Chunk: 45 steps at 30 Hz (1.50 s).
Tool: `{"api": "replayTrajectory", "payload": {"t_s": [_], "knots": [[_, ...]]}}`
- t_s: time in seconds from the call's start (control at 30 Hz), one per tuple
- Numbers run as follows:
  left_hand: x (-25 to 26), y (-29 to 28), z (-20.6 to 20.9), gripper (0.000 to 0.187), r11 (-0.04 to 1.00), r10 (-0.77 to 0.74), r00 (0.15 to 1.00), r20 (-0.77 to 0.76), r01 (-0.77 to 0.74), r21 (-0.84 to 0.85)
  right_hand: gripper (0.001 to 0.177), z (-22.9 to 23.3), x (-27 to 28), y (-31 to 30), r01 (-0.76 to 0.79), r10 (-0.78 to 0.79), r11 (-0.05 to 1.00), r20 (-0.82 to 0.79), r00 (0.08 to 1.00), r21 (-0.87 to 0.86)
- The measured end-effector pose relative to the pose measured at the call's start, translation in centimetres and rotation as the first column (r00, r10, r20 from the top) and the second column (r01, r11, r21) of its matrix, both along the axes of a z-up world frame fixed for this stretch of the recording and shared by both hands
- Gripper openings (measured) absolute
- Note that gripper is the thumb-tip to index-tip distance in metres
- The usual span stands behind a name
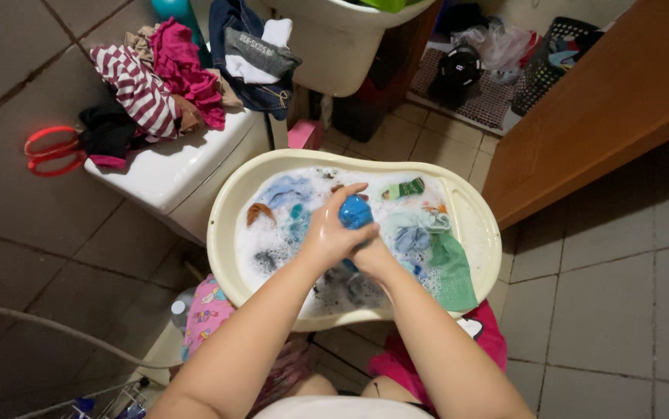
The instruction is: The person hand washes a mixed load of colorful clothes in a soapy basin, agitating and rinsing items by hand. They occasionally use a handheld shower head to add water and then place cleaned items on a nearby toilet tank.
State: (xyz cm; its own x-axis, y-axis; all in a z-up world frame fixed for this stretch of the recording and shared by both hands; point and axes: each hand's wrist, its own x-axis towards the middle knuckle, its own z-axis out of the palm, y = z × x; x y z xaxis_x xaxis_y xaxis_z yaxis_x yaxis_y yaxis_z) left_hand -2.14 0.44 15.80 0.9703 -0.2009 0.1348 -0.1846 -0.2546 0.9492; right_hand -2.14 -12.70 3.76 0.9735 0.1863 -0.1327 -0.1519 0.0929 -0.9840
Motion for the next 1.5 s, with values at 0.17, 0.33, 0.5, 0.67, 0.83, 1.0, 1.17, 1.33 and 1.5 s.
{"api": "replayTrajectory", "payload": {"t_s": [0.17,0.33,0.5,0.67,0.83,1.0,1.17,1.33,1.5], "knots": [[0.4,-0.4,-0.5,0.042,0.989,0.073,0.996,0.06,-0.064,-0.133,0.057,2.2,0.1,0.6,0.013,0.004,0.983,0.094,0.996,-0.182],[2.7,0.2,-2.5,0.038,0.986,0.149,0.987,-0.053,-0.153,-0.067,0.06,3.1,0.1,2.7,0.096,0.016,0.86,0.214,0.977,-0.501],[3.0,1.7,-4.3,0.041,0.899,0.184,0.971,-0.155,-0.23,-0.374,0.07,3.6,0.2,4.6,0.187,-0.116,0.943,0.254,0.96,-0.275],[0.0,4.3,-4.9,0.079,0.833,0.098,0.965,-0.242,-0.213,-0.511,0.111,6.8,1.8,3.8,0.003,-0.006,0.992,-0.02,1.0,-0.128],[0.9,9.8,-3.9,0.08,0.803,0.222,0.892,-0.393,-0.396,-0.445,0.079,10.8,-0.2,0.7,-0.529,0.571,0.808,0.123,0.812,-0.26],[7.0,18.1,0.7,0.072,0.726,0.534,0.844,-0.052,-0.49,-0.482,0.063,11.3,-1.2,-0.8,-0.382,0.357,0.91,-0.167,0.919,-0.161],[15.6,22.1,6.8,0.083,0.669,0.634,0.673,0.38,-0.724,0.166,0.055,6.3,-1.4,-3.5,-0.212,0.144,0.934,-0.238,0.961,-0.288],[16.0,21.3,4.8,0.087,0.388,0.433,0.75,0.5,-0.656,0.647,0.048,0.4,-1.7,-5.2,0.069,0.09,0.563,0.144,0.985,-0.824],[11.3,15.6,-3.6,0.062,0.544,0.201,0.737,0.646,-0.632,0.552,0.077,-3.4,-2.0,-6.7,0.169,0.059,0.051,0.172,0.983,-0.984]]}}
